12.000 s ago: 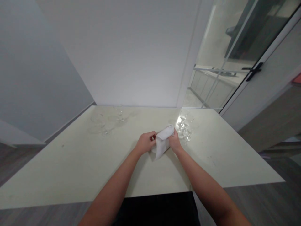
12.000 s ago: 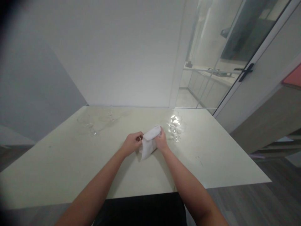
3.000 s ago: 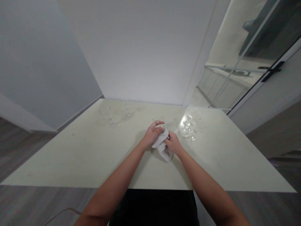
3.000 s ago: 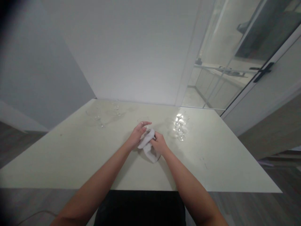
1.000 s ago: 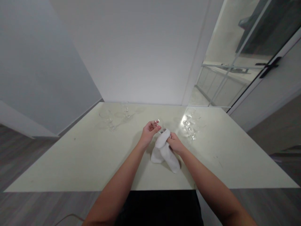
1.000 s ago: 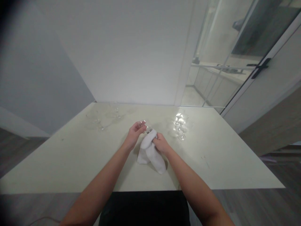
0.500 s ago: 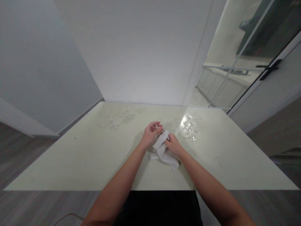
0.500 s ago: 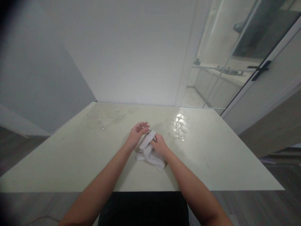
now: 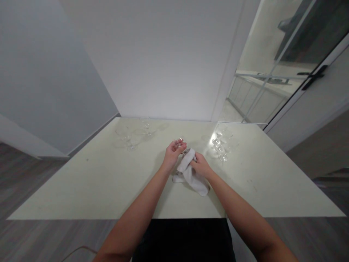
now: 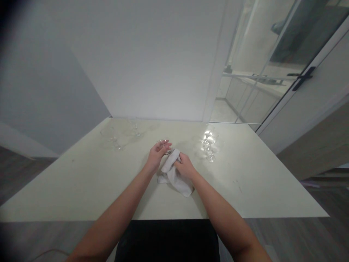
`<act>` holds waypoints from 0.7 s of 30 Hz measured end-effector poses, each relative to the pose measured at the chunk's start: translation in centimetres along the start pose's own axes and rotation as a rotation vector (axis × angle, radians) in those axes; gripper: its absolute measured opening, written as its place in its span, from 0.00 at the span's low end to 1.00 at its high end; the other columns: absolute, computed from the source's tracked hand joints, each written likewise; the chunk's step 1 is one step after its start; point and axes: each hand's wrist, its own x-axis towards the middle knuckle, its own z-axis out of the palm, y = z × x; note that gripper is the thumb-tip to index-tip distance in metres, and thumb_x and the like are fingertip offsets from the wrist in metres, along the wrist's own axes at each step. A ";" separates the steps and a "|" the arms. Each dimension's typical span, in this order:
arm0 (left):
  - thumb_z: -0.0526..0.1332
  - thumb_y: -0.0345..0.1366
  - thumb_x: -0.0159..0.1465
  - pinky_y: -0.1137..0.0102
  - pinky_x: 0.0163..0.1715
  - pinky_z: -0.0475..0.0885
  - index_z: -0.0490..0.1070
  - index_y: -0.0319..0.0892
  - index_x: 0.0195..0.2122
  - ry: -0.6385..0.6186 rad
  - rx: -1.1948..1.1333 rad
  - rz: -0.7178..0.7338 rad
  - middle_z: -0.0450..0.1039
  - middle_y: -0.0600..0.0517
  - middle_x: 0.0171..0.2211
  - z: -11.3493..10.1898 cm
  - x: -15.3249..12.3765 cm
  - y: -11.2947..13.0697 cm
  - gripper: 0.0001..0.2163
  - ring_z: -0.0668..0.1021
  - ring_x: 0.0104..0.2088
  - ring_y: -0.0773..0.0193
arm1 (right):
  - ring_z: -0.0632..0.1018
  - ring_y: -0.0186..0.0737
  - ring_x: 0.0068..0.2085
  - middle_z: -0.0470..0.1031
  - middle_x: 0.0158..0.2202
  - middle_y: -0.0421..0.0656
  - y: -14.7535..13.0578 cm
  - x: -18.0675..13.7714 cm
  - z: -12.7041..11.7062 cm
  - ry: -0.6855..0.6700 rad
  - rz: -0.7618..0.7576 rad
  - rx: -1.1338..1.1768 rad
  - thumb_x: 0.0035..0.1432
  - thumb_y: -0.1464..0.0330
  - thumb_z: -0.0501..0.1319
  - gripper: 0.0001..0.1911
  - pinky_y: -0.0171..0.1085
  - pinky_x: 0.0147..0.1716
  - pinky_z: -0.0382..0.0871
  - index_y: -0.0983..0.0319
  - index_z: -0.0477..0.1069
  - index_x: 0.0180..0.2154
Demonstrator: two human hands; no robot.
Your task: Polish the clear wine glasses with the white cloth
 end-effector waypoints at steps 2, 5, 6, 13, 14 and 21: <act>0.68 0.43 0.50 0.71 0.34 0.68 0.70 0.41 0.46 -0.051 0.019 -0.053 0.73 0.49 0.38 -0.1 -0.1 0.1 0.23 0.75 0.35 0.65 | 0.69 0.36 0.34 0.73 0.32 0.39 0.0 0.1 0.0 -0.006 0.006 0.061 0.51 0.70 0.56 0.14 0.34 0.36 0.64 0.63 0.72 0.40; 0.68 0.43 0.51 0.73 0.32 0.66 0.71 0.42 0.48 -0.103 0.052 -0.092 0.72 0.52 0.34 -0.3 -0.2 0.3 0.23 0.73 0.32 0.67 | 0.70 0.35 0.32 0.74 0.31 0.39 0.2 0.0 -0.1 -0.038 0.085 0.187 0.51 0.68 0.58 0.12 0.34 0.34 0.64 0.63 0.74 0.38; 0.68 0.44 0.51 0.73 0.31 0.65 0.71 0.42 0.48 -0.123 0.046 -0.105 0.72 0.52 0.33 -0.3 -0.3 0.4 0.23 0.73 0.32 0.67 | 0.70 0.35 0.31 0.74 0.29 0.39 0.3 0.0 -0.1 -0.065 0.140 0.254 0.51 0.66 0.59 0.12 0.33 0.32 0.64 0.63 0.74 0.37; 0.69 0.44 0.50 0.71 0.35 0.66 0.68 0.41 0.51 -0.311 -0.126 -0.135 0.74 0.47 0.39 -0.4 -0.5 0.5 0.27 0.75 0.37 0.63 | 0.71 0.35 0.27 0.75 0.26 0.41 1.1 -0.4 -0.6 -0.118 0.361 0.559 0.45 0.57 0.65 0.17 0.33 0.28 0.65 0.62 0.74 0.34; 0.68 0.43 0.51 0.71 0.35 0.66 0.68 0.41 0.49 -0.289 -0.116 -0.129 0.74 0.46 0.41 -0.4 -0.5 0.5 0.25 0.75 0.38 0.62 | 0.71 0.34 0.27 0.75 0.27 0.41 1.1 -0.4 -0.6 -0.095 0.345 0.543 0.45 0.57 0.65 0.17 0.33 0.28 0.65 0.62 0.74 0.34; 0.66 0.43 0.54 0.69 0.37 0.68 0.69 0.40 0.46 -0.206 -0.077 -0.130 0.75 0.44 0.42 -0.6 0.0 0.2 0.20 0.77 0.39 0.62 | 0.69 0.33 0.29 0.74 0.29 0.40 0.9 0.1 0.0 -0.027 0.242 0.349 0.49 0.64 0.61 0.13 0.30 0.29 0.63 0.64 0.73 0.37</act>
